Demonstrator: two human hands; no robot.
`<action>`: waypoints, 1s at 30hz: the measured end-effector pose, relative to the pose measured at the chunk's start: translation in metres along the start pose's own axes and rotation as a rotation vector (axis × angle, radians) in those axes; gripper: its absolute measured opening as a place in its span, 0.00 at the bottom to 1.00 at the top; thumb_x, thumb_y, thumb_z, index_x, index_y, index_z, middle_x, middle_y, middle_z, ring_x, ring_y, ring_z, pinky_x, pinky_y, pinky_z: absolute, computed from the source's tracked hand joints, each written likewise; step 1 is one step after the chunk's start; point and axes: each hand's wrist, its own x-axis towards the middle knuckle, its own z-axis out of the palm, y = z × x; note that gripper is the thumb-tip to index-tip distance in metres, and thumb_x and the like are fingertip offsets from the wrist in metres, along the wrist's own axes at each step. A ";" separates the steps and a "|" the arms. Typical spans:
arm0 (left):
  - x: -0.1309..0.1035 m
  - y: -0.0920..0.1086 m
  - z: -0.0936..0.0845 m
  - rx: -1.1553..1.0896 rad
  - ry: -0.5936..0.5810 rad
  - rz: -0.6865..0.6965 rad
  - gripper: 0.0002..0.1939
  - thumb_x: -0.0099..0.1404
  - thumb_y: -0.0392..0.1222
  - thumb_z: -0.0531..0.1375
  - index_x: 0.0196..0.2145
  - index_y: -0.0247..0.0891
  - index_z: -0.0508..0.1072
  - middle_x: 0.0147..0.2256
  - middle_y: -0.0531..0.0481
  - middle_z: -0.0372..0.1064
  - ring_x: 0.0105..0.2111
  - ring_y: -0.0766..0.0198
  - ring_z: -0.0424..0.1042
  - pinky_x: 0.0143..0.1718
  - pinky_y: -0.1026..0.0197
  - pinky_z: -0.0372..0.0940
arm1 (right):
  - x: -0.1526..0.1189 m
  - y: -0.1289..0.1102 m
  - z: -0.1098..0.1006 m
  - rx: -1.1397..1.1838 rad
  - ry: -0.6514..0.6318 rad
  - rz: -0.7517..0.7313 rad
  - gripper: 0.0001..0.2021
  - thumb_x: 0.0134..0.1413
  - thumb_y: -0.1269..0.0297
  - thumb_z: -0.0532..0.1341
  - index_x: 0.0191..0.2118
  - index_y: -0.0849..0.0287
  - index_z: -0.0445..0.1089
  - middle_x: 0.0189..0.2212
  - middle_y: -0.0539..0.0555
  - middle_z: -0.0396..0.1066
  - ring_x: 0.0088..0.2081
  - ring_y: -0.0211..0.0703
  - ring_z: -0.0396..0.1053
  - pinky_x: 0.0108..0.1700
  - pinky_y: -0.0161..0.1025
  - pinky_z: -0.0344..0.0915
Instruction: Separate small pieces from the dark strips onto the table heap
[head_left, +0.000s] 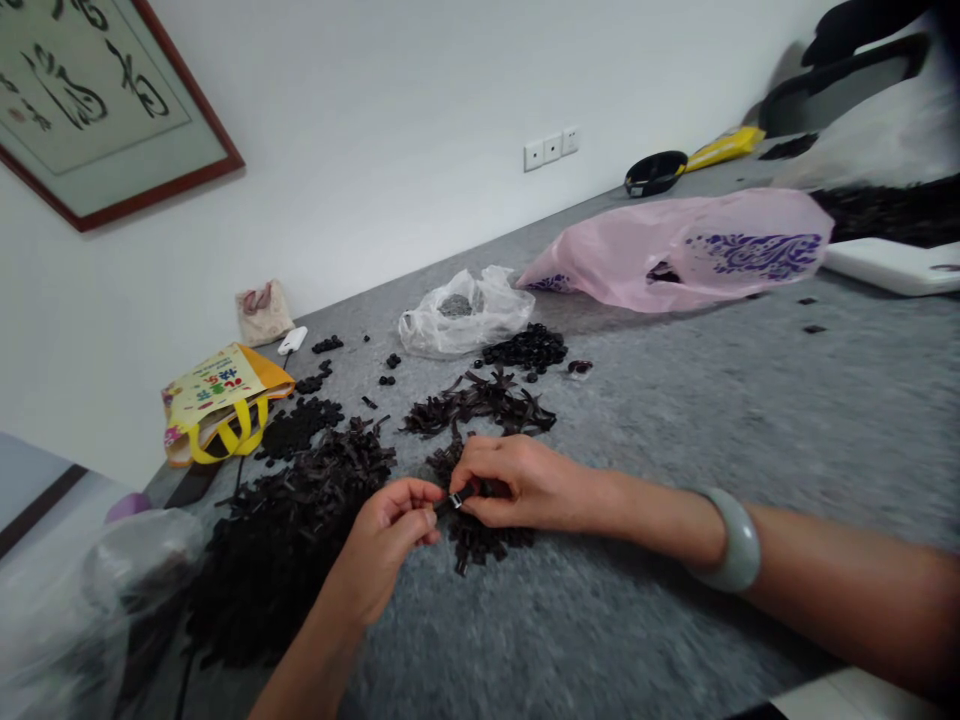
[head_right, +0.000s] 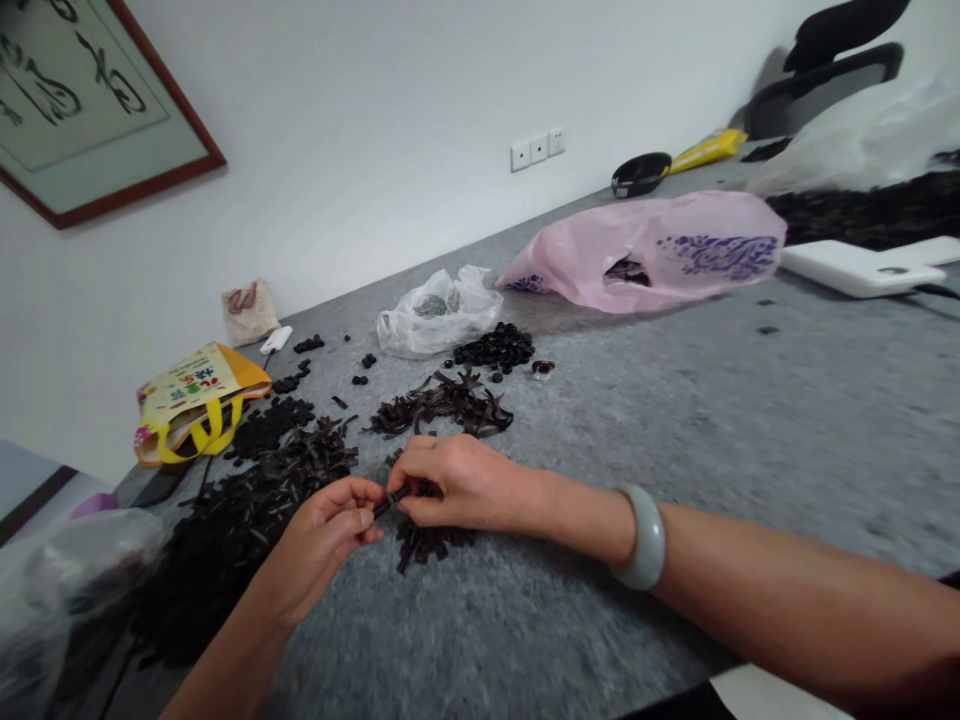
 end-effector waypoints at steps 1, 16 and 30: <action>0.000 -0.001 0.000 0.018 -0.020 -0.005 0.13 0.50 0.43 0.69 0.33 0.35 0.77 0.29 0.52 0.70 0.28 0.67 0.67 0.34 0.61 0.63 | 0.000 -0.001 0.001 -0.004 -0.001 -0.011 0.10 0.52 0.75 0.62 0.40 0.61 0.75 0.32 0.50 0.70 0.29 0.34 0.66 0.31 0.31 0.60; 0.005 -0.014 -0.007 0.130 -0.105 0.059 0.12 0.59 0.47 0.66 0.27 0.36 0.72 0.24 0.54 0.65 0.27 0.67 0.61 0.33 0.62 0.56 | -0.001 0.000 0.004 0.035 -0.009 -0.046 0.08 0.55 0.75 0.63 0.41 0.63 0.76 0.33 0.51 0.71 0.30 0.34 0.68 0.31 0.30 0.61; 0.004 -0.012 -0.006 0.047 -0.107 0.067 0.12 0.59 0.48 0.67 0.30 0.36 0.74 0.26 0.53 0.68 0.28 0.67 0.64 0.34 0.63 0.59 | -0.001 0.006 0.003 0.133 -0.022 0.006 0.07 0.59 0.71 0.63 0.42 0.62 0.76 0.33 0.52 0.71 0.34 0.37 0.68 0.35 0.33 0.61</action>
